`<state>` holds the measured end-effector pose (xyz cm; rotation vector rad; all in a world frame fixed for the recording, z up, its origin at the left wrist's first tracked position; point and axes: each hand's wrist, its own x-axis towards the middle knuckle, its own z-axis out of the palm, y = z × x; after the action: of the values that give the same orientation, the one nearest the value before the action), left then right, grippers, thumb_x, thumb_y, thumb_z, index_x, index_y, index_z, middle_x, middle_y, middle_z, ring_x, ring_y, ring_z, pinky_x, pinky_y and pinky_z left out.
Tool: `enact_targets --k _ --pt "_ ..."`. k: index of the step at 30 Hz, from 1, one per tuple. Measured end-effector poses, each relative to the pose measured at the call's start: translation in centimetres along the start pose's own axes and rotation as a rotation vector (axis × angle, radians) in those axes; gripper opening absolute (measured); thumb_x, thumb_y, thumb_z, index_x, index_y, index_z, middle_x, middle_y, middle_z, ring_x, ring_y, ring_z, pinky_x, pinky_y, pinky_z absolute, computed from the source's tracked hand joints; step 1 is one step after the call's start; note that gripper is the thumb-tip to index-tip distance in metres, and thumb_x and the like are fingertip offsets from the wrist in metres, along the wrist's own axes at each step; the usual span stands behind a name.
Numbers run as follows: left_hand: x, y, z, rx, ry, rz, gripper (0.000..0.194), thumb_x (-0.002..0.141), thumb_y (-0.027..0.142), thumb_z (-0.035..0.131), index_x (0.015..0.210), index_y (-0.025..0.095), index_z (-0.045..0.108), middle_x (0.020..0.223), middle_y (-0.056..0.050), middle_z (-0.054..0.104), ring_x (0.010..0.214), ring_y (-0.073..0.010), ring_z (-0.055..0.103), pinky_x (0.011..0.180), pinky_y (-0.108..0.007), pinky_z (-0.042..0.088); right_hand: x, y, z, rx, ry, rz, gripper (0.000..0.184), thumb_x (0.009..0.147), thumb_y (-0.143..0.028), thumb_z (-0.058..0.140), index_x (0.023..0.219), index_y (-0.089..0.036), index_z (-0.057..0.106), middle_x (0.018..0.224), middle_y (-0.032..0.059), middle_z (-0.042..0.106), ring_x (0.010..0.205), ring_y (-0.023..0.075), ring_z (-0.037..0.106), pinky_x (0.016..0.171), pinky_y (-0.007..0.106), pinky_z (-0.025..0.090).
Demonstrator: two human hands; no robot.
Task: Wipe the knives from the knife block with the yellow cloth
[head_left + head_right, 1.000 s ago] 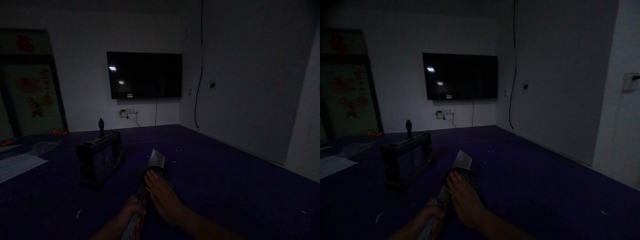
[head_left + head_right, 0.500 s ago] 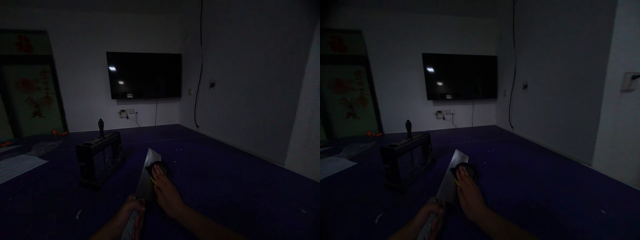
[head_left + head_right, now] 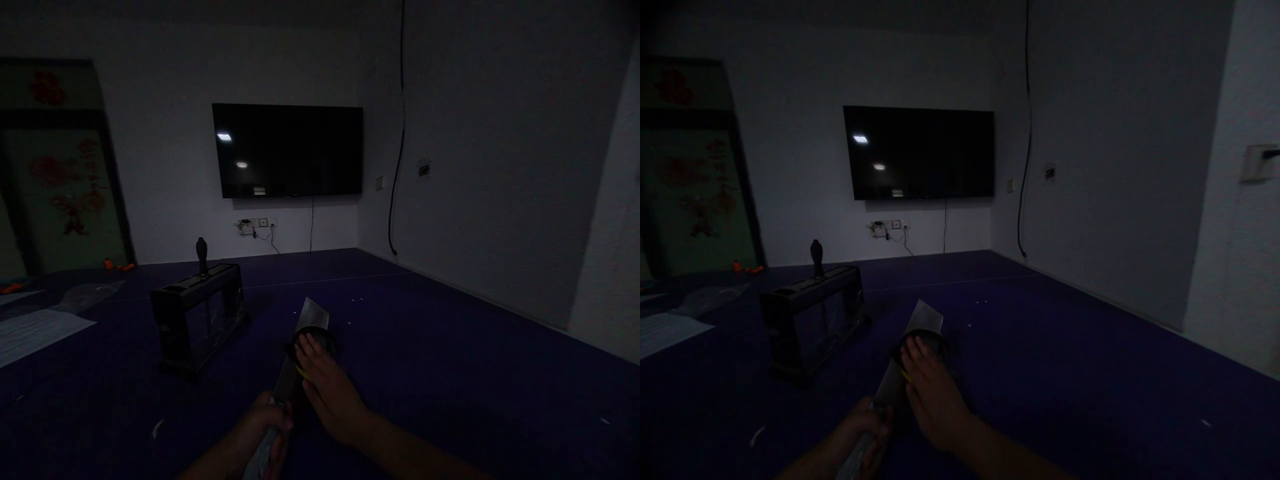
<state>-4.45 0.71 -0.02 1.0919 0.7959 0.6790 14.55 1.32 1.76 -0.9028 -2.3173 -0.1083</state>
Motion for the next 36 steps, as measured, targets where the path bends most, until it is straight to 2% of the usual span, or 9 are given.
enact_targets --k 3,5,8,10,13,17,24,30,36 --pt "-0.1 -0.1 0.0 0.031 -0.015 -0.014 0.018 0.075 0.024 0.057 0.086 0.011 0.059 0.077 -0.005 0.063 0.069 -0.0175 0.060 0.058 -0.027 0.047 0.0 -0.4 -0.4 -0.031 -0.032 -0.061 0.053 0.091 -0.020 0.030 0.141 -0.019 0.011 0.147 0.0028 0.011 0.134 0.0197 0.008 0.108 0.043 0.021" --pt "-0.2 -0.2 0.0 0.045 -0.017 -0.018 0.028 0.082 0.031 0.052 0.102 0.012 0.055 0.099 -0.006 0.059 0.084 -0.0176 0.058 0.071 -0.033 0.049 0.0 -0.5 -0.5 -0.042 -0.040 -0.073 0.055 0.091 -0.019 0.030 0.141 -0.019 0.009 0.147 0.0027 0.010 0.134 0.0195 0.008 0.108 0.043 0.021" --pt "0.0 -0.3 -0.1 0.057 -0.015 -0.021 0.033 0.084 0.034 0.049 0.111 0.015 0.051 0.109 -0.007 0.054 0.092 -0.0179 0.056 0.078 -0.038 0.048 0.0 -0.4 -0.5 -0.048 -0.041 -0.067 0.055 0.091 -0.018 0.030 0.141 -0.019 0.010 0.147 0.0032 0.011 0.134 0.0195 0.008 0.108 0.043 0.022" --pt "0.1 -0.2 -0.2 0.059 -0.017 -0.023 0.031 0.084 0.034 0.049 0.107 0.014 0.053 0.104 -0.006 0.056 0.087 -0.0161 0.057 0.074 -0.035 0.049 0.0 -0.4 -0.4 -0.049 -0.032 -0.060 0.054 0.090 -0.018 0.030 0.141 -0.018 0.011 0.147 0.0037 0.012 0.134 0.0195 0.010 0.108 0.043 0.022" --pt "0.3 -0.1 -0.1 0.051 -0.015 -0.021 0.021 0.078 0.030 0.057 0.085 0.010 0.059 0.075 -0.003 0.061 0.066 -0.0139 0.058 0.060 -0.026 0.048 0.0 -0.2 -0.2 -0.044 0.007 -0.054 0.052 0.091 -0.018 0.030 0.141 -0.018 0.014 0.147 0.0044 0.013 0.134 0.0203 0.011 0.108 0.043 0.023" --pt "0.5 -0.3 0.2 0.026 -0.010 -0.018 0.009 0.064 0.021 0.062 0.063 0.013 0.057 0.044 0.001 0.053 0.041 -0.0141 0.052 0.042 -0.022 0.037 0.0 0.0 0.2 -0.036 0.057 -0.010 0.049 0.093 -0.022 0.027 0.141 -0.018 0.015 0.147 0.0054 0.015 0.134 0.0209 0.012 0.107 0.043 0.024" --pt "0.8 -0.2 0.0 -0.003 -0.048 -0.031 0.013 0.058 0.024 0.061 0.063 0.013 0.055 0.037 0.001 0.049 0.037 -0.0143 0.050 0.041 -0.022 0.036 0.0 1.1 1.4 0.018 0.151 0.095 0.048 0.094 -0.027 0.027 0.140 -0.021 0.015 0.147 0.0049 0.015 0.134 0.0212 0.013 0.107 0.045 0.026" --pt "0.7 -0.2 0.1 -0.020 -0.118 -0.008 0.018 0.060 0.029 0.055 0.052 0.013 0.051 0.035 -0.001 0.047 0.030 -0.0130 0.045 0.036 -0.022 0.034 0.0 2.1 2.3 0.104 0.218 0.176 0.049 0.094 -0.027 0.028 0.140 -0.020 0.014 0.147 0.0061 0.015 0.134 0.0211 0.013 0.106 0.047 0.025" --pt "0.9 -1.0 0.1 -0.056 -0.025 0.055 0.015 0.055 0.027 0.057 0.052 0.013 0.051 0.034 0.000 0.048 0.027 -0.0091 0.040 0.033 -0.019 0.027 -0.2 2.3 2.4 0.078 0.206 0.177 0.049 0.093 -0.025 0.028 0.140 -0.018 0.015 0.147 0.0061 0.013 0.134 0.0206 0.011 0.107 0.046 0.024"
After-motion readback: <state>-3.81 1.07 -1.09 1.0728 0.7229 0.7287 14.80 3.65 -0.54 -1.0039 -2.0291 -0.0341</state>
